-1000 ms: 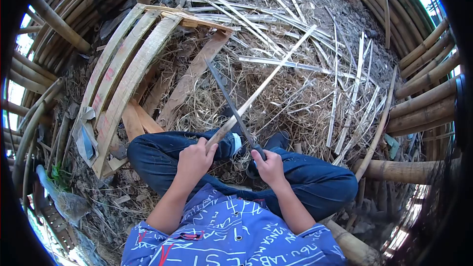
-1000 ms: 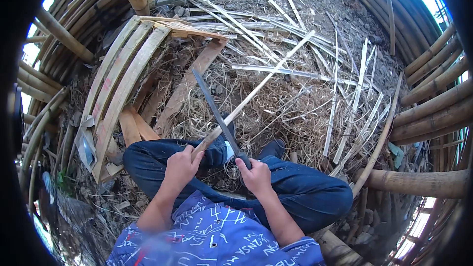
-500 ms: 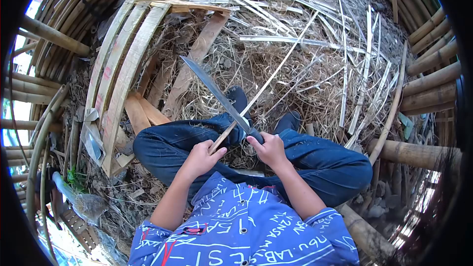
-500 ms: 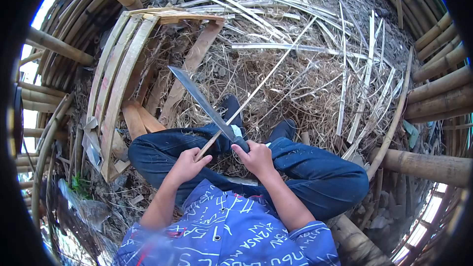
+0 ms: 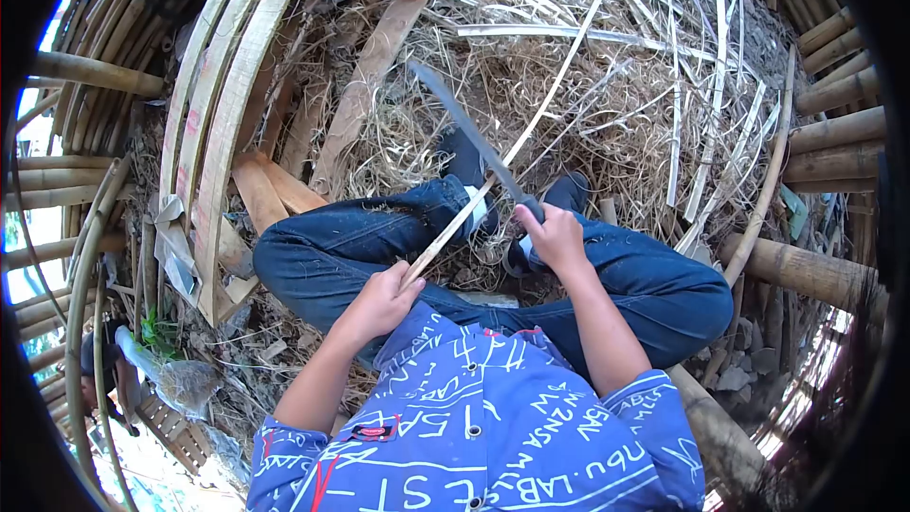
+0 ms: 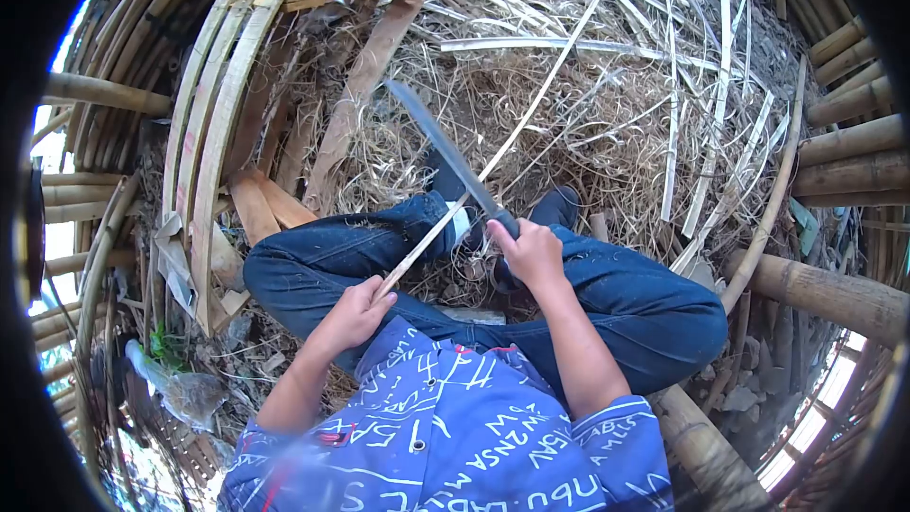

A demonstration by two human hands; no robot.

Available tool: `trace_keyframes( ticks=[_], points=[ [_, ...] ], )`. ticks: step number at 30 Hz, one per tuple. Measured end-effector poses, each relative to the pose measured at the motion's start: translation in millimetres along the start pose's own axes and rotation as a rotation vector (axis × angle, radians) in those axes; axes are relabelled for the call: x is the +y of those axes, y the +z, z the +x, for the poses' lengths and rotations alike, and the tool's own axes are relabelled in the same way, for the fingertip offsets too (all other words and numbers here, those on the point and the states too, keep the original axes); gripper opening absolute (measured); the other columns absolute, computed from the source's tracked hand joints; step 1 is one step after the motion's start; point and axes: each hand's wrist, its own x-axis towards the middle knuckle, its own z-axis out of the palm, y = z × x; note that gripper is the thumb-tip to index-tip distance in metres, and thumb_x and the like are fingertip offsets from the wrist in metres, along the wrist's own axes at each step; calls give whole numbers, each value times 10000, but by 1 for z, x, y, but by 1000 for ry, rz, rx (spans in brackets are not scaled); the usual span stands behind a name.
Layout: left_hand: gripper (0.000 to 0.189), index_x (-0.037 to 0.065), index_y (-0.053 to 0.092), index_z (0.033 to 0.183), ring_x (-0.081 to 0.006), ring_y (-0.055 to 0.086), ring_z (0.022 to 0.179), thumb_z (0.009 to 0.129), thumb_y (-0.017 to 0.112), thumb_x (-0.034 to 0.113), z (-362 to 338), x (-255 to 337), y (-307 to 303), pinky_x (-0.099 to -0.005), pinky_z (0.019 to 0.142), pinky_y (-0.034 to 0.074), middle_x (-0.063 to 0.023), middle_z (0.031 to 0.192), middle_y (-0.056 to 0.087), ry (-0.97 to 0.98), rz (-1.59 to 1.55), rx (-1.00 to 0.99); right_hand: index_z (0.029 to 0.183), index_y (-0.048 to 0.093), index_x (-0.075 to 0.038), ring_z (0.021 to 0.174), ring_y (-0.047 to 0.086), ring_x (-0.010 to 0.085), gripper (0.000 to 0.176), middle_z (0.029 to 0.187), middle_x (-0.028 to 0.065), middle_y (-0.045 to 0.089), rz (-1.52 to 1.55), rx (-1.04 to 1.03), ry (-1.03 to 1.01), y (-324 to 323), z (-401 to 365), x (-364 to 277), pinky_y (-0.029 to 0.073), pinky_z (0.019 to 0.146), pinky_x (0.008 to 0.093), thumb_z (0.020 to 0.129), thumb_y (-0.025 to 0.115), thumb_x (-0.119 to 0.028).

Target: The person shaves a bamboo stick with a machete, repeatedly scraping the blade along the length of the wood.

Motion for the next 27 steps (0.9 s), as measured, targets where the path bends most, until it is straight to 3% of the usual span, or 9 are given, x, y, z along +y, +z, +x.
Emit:
trace_keyframes(
  ticks=[2,5,7,10,12,14,19,24,27],
  points=[
    [272,-9,469,819,-166,406,608,941,578,208,0,1,2,-366,562,391,-127,631,470,-21,6,-9,760,676,-14,726,650,430,628,688,234,647,44,-14,31,0,-2,2,505,661,497,866,546,-620],
    [274,-12,459,821,-249,451,567,938,578,205,-1,3,7,-395,555,393,-162,624,489,-22,-57,37,752,674,-17,716,649,424,620,671,229,640,114,-69,9,-1,-16,-8,506,657,487,859,558,-617],
    [256,-19,458,834,-374,507,579,940,565,188,-2,12,5,-429,559,397,-218,639,517,17,52,145,746,673,-19,710,648,421,621,660,225,637,98,-132,-49,-2,-31,-18,505,655,486,853,563,-621],
    [232,-24,459,859,-458,527,642,943,549,172,-5,17,4,-448,568,406,-253,660,530,28,52,122,736,674,-30,694,651,407,627,645,217,633,8,-193,-123,-6,-33,-24,505,642,477,831,577,-642],
    [224,-23,456,866,-454,532,641,945,544,168,-4,17,4,-447,569,406,-251,660,531,18,71,106,740,679,-38,691,654,401,638,651,215,636,-58,-229,-125,-9,-28,-21,507,635,473,820,572,-662],
    [217,-23,454,874,-450,538,640,948,538,164,-5,15,3,-447,569,406,-249,659,531,13,87,94,748,691,-50,706,661,393,645,667,219,646,-133,-125,-170,-4,-20,-4,506,647,484,818,559,-678],
    [216,-19,449,876,-433,528,613,951,535,165,-13,17,2,-449,569,403,-247,652,523,38,42,26,726,689,-34,710,656,411,653,686,231,650,-97,-53,71,-26,14,22,505,656,489,834,545,-662],
    [221,-18,445,873,-414,510,590,955,531,168,-9,14,7,-441,558,399,-240,643,517,13,10,60,716,680,-23,699,650,417,639,660,227,640,-99,52,26,-17,7,4,502,642,488,835,565,-640],
    [221,-18,445,870,-403,505,576,957,528,168,-6,23,5,-438,549,394,-234,636,515,-9,6,64,746,687,-34,694,650,417,605,659,224,640,-2,-74,-97,-9,-15,-22,507,651,491,823,597,-627]
  ],
)
